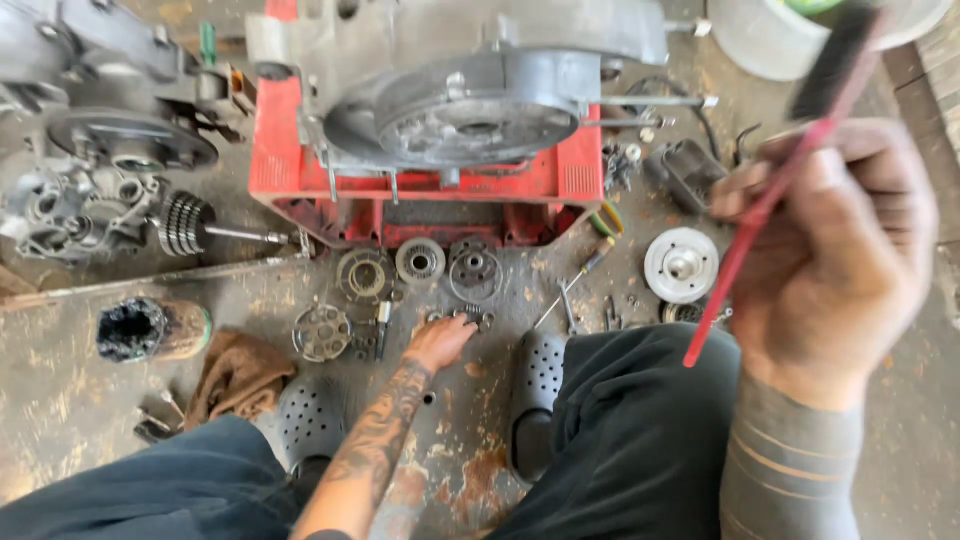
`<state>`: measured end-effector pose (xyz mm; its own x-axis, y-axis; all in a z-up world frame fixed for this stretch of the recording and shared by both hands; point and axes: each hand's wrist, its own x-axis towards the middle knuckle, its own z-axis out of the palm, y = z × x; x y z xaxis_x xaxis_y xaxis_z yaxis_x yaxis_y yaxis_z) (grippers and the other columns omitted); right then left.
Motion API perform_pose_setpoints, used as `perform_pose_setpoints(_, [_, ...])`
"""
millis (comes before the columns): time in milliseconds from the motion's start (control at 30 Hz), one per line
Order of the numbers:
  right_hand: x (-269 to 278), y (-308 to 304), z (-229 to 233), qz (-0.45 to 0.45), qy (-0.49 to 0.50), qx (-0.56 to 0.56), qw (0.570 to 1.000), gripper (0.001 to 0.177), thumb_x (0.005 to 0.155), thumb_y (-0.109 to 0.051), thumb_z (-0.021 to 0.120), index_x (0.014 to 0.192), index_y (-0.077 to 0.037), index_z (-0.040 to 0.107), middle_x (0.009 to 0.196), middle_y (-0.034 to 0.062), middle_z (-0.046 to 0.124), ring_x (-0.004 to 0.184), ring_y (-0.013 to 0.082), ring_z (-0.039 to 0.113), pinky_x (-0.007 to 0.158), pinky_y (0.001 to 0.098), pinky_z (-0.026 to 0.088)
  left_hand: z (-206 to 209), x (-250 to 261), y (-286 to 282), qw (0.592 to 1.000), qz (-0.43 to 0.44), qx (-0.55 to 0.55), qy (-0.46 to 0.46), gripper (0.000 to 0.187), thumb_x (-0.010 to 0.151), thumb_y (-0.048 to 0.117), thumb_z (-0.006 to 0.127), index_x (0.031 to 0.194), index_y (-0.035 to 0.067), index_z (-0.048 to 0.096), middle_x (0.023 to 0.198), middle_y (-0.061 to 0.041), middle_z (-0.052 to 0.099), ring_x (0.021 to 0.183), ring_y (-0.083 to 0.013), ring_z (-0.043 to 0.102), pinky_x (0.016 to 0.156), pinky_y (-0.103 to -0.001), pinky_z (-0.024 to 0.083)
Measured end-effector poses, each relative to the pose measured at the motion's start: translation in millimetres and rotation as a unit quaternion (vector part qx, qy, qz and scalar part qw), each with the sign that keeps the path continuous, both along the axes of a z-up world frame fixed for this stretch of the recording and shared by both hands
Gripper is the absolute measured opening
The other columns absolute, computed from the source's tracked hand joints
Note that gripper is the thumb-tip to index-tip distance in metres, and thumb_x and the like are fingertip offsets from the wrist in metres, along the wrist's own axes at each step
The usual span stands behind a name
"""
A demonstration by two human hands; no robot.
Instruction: The person sits on the floor and uses a red-handled brush to clean grease and grime from small metal engine components, including springs and washers. They repeatedly dip the brush into a container of dark fluid and scrub the parts before placing them back on the floor.
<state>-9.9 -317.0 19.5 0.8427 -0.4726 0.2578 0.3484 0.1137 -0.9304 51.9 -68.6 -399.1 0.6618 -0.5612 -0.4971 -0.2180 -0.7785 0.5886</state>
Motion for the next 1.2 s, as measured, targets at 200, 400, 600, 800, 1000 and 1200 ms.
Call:
perform_pose_setpoints(200, [7.7,27.3,4.4,0.102,0.025,-0.026,0.994,0.008,0.105,0.000,0.053,0.111,0.000,0.058,0.102,0.0094,0.066,0.074,0.0140,0.063,0.073,0.0223,0.056,70.9,82.6,53.5,0.966,-0.095,0.069,-0.229,0.021,0.077,0.010,0.067,0.097,0.007,0.069,0.098,-0.017,0.074,0.087,-0.0421,0.071,0.073,-0.051,0.058])
perform_pose_setpoints(400, [17.4,50.5,8.2,0.191,0.106,-0.305,0.927,0.012,0.094,0.004,0.064,0.105,0.003,0.067,0.091,0.0061,0.066,0.069,0.0127,0.058,0.064,0.0244,0.047,324.1,75.5,93.7,0.987,-0.057,-0.001,-0.153,0.037,0.080,0.004,0.060,0.116,0.008,0.070,0.113,-0.012,0.075,0.081,-0.0294,0.071,0.076,-0.040,0.059])
perform_pose_setpoints(600, [18.4,69.1,-0.3,0.197,0.080,-0.369,0.905,0.016,0.089,-0.007,0.072,0.103,-0.002,0.076,0.077,0.0059,0.072,0.062,0.0129,0.060,0.060,0.0278,0.052,445.1,13.1,124.3,0.963,0.093,-0.227,-0.113,0.040,0.086,0.003,0.068,0.126,0.009,0.068,0.118,-0.010,0.073,0.098,-0.0249,0.069,0.082,-0.035,0.057])
perform_pose_setpoints(800, [7.7,101.2,4.9,0.145,0.017,-0.387,0.911,0.020,0.083,-0.015,0.080,0.102,-0.009,0.082,0.073,0.0094,0.077,0.063,0.0176,0.069,0.059,0.0339,0.058,434.7,-2.4,144.4,0.920,0.089,-0.347,-0.158,0.035,0.088,0.005,0.072,0.123,0.004,0.069,0.107,-0.017,0.076,0.104,-0.0320,0.075,0.088,-0.043,0.061])
perform_pose_setpoints(1000, [6.9,124.7,-6.6,0.137,-0.085,-0.478,0.864,0.013,0.086,-0.014,0.077,0.098,-0.016,0.081,0.081,0.0057,0.075,0.069,0.0278,0.073,0.064,0.0346,0.059,425.7,-3.4,154.8,0.887,0.056,-0.379,-0.257,0.042,0.078,0.006,0.084,0.118,0.008,0.071,0.101,-0.012,0.078,0.095,-0.0295,0.077,0.084,-0.039,0.060])
perform_pose_setpoints(1200, [6.9,135.6,-7.2,0.120,-0.122,-0.504,0.847,0.010,0.086,-0.014,0.077,0.095,-0.015,0.079,0.083,0.0061,0.073,0.072,0.0299,0.071,0.066,0.0380,0.058,430.6,-10.5,155.5,0.868,0.043,-0.406,-0.283,0.041,0.073,0.001,0.085,0.112,0.005,0.070,0.096,-0.015,0.076,0.091,-0.0341,0.076,0.083,-0.042,0.060])
